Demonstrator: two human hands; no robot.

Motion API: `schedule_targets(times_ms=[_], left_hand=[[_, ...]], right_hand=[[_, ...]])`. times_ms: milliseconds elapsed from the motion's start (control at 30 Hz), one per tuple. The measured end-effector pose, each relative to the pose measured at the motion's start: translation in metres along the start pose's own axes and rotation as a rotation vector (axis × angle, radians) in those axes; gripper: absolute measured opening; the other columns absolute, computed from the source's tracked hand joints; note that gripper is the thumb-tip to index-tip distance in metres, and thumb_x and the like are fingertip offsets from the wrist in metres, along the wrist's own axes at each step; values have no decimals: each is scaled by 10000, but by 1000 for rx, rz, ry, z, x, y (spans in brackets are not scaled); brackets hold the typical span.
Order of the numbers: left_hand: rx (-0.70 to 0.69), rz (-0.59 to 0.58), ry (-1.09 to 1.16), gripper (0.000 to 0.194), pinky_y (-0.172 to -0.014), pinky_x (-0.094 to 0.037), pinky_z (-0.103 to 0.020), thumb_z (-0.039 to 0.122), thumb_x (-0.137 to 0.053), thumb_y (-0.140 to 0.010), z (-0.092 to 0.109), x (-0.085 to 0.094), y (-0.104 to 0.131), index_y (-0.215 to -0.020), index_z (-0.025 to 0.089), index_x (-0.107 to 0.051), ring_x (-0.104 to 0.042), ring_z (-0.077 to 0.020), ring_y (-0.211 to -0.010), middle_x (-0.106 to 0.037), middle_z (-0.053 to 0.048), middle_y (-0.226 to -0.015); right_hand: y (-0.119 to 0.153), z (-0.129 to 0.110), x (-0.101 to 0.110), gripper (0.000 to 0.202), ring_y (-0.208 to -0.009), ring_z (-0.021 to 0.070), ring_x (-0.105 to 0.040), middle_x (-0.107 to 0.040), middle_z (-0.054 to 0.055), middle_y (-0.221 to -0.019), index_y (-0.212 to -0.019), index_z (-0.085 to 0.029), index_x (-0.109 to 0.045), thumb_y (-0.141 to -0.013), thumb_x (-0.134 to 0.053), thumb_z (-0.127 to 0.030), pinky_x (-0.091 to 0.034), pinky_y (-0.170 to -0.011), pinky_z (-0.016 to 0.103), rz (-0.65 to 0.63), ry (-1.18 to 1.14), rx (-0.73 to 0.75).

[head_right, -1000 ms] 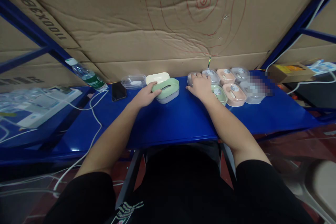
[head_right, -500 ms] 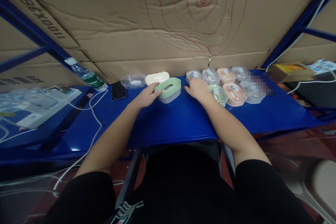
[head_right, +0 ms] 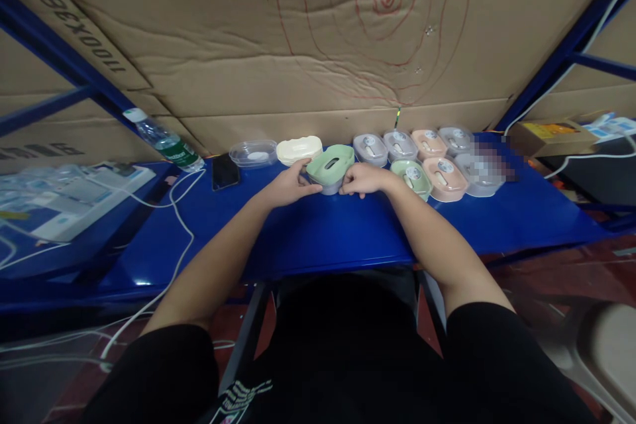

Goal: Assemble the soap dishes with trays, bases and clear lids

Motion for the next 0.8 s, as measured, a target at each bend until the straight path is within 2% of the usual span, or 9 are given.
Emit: schedule_targets(times_ms=[100, 200, 267, 333, 400, 500, 667, 800], left_hand=[[-15, -18, 60, 1159, -1021, -664, -540, 563, -929, -846, -2, -4, -1, -1773, 181, -346, -824, -344, -1081, -647, -276, -1607], [-59, -67, 168, 1171, -1059, -653, -546, 544, -918, -858, -2, -10, -3, -1799, 212, -305, -814, -341, -1160, -543, -288, -1711], [-82, -110, 207, 1172, -1082, -643, -557, 524, -906, -869, -1, -16, -4, -1813, 232, -277, -788, -357, -1251, -516, -283, -1734], [-103, -136, 187, 1161, -1108, -623, -577, 509, -900, -876, -1, -21, -5, -1818, 255, -271, -737, -387, -1366, -501, -272, -1749], [-115, -133, 133, 1141, -1141, -595, -597, 518, -891, -885, -1, -24, -6, -1815, 259, -283, -681, -410, -1453, -493, -265, -1757], [-110, -70, 16, 1096, -1164, -575, -587, 577, -856, -905, -4, -19, -7, -1798, 224, -326, -668, -412, -1460, -503, -265, -1749], [-133, 160, -240, 882, -1226, -537, -539, 602, -795, -932, -13, 8, -8, -1668, 189, -539, -676, -373, -1421, -487, -223, -1752], [-85, 225, -310, 852, -1273, -498, -534, 579, -760, -962, -26, 20, -10, -1664, 152, -533, -592, -397, -1526, -429, -241, -1784]], right_hand=[[1, 5, 4, 384, -665, 172, -743, -861, 84, -1059, -988, -187, -834, -881, -874, -554, -616, -626, 310, 1, -1, 11], [2, 13, 11, 520, -744, 227, -783, -862, 88, -1004, -1038, -200, -848, -881, -847, -695, -630, -695, 348, 34, 161, -43], [2, 15, 18, 590, -870, 300, -810, -862, 113, -986, -1050, -204, -857, -894, -799, -769, -636, -773, 399, 120, 343, -85], [1, 15, 23, 634, -1004, 369, -810, -866, 163, -1057, -1049, -191, -863, -938, -724, -799, -634, -836, 451, 218, 479, -129], [0, 14, 24, 608, -1090, 395, -801, -862, 197, -1150, -1065, -178, -869, -1021, -638, -739, -627, -875, 469, 267, 542, -159], [-1, 13, 21, 504, -1163, 382, -793, -852, 203, -1235, -1150, -181, -869, -1104, -545, -565, -615, -920, 454, 297, 578, -199], [-2, 14, 20, 465, -1240, 417, -767, -825, 233, -1303, -1272, -168, -844, -1124, -511, -458, -607, -987, 502, 375, 561, -268], [-5, 16, 20, 453, -1249, 446, -763, -820, 250, -1287, -1254, -168, -845, -1131, -493, -425, -614, -1004, 553, 441, 539, -276]])
Point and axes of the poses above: each hand's wrist, its own y-axis away from the middle knuckle, its own x-axis out of the back of the hand, z = x × y, the point moved 7 cm from there along -y, towards the middle knuckle
